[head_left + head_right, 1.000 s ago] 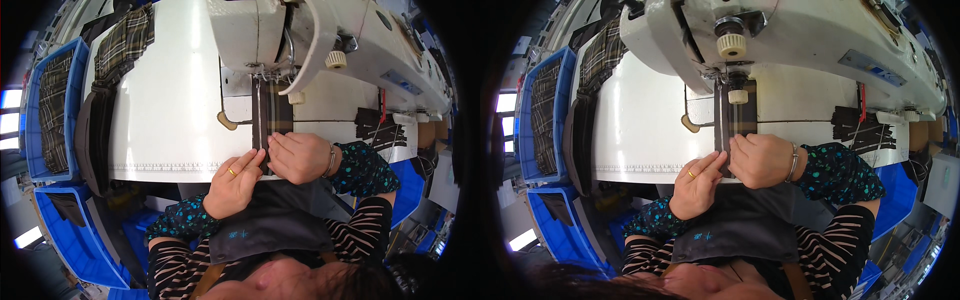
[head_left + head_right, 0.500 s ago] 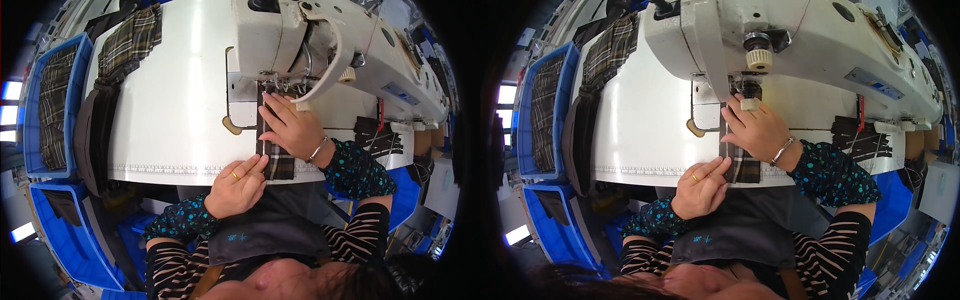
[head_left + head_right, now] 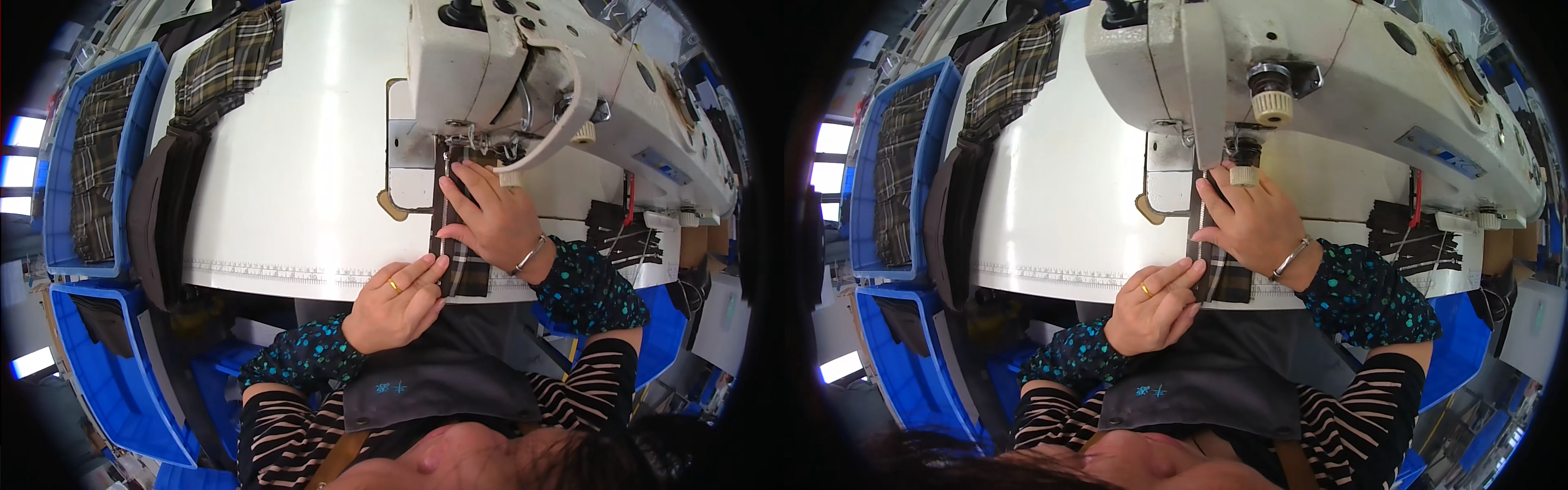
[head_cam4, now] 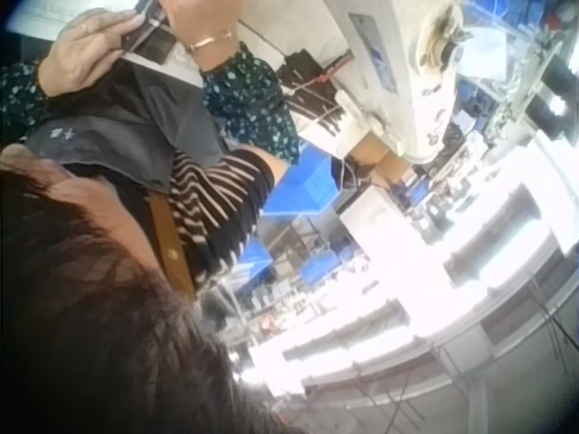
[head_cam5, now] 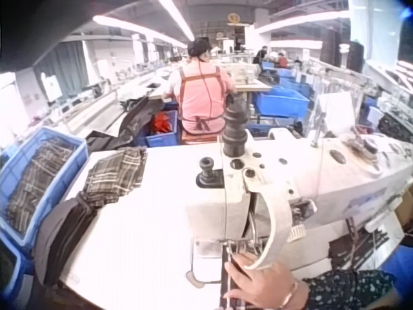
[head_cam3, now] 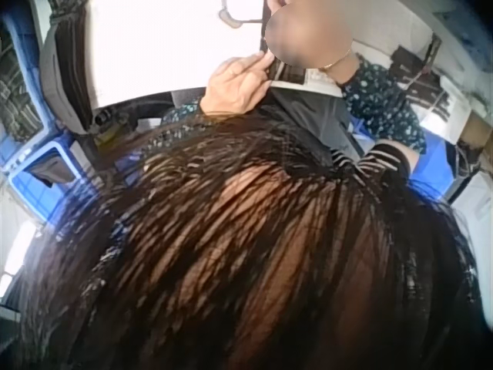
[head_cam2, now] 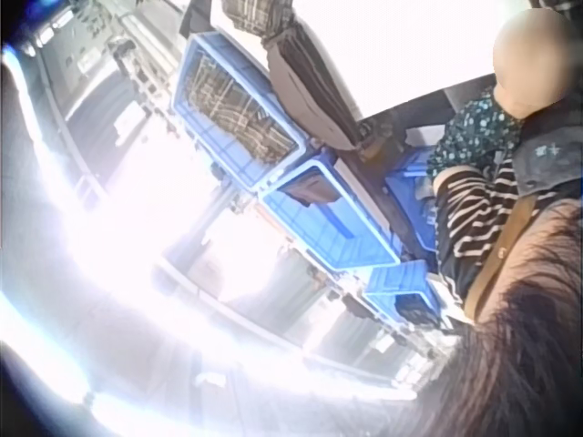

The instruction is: The person sews a zipper onto a black fabric piece using an industrial sewing machine. They align the zipper with the fabric edge, guide the material under the presser foot, and stitch along the zipper teeth. After completing the seam, they trim the excess thread with scissors.

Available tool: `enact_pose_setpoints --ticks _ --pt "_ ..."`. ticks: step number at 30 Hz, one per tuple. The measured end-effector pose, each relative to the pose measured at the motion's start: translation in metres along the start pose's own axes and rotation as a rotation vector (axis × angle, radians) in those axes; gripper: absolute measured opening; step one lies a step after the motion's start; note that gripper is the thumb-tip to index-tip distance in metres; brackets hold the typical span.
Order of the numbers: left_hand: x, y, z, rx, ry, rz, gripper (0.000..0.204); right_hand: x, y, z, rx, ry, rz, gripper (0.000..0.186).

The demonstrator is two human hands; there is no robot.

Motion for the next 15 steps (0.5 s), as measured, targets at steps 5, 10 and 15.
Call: enact_pose_setpoints --ticks 5,10,15 --pt "-0.008 -0.011 -0.003 -0.023 -0.059 -0.042 0.030 -0.001 -0.001 0.001 -0.005 0.012 0.032 0.074" --pt "-0.080 -0.090 -0.021 0.115 -0.322 0.364 0.036 -0.003 -0.002 0.001 0.035 -0.043 0.006 0.078" --pt "-0.147 -0.226 -0.051 0.443 -0.565 0.963 0.033 -0.002 0.003 -0.004 0.030 -0.046 0.018 0.080"
Point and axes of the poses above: each hand's wrist, its own z-axis towards the middle knuckle, its own y-axis out of the palm, x = y × z, the point moved 8 cm from there along z, towards the middle knuckle, and after that the axes turned 11 degrees about -y, right-handed, at the moved point
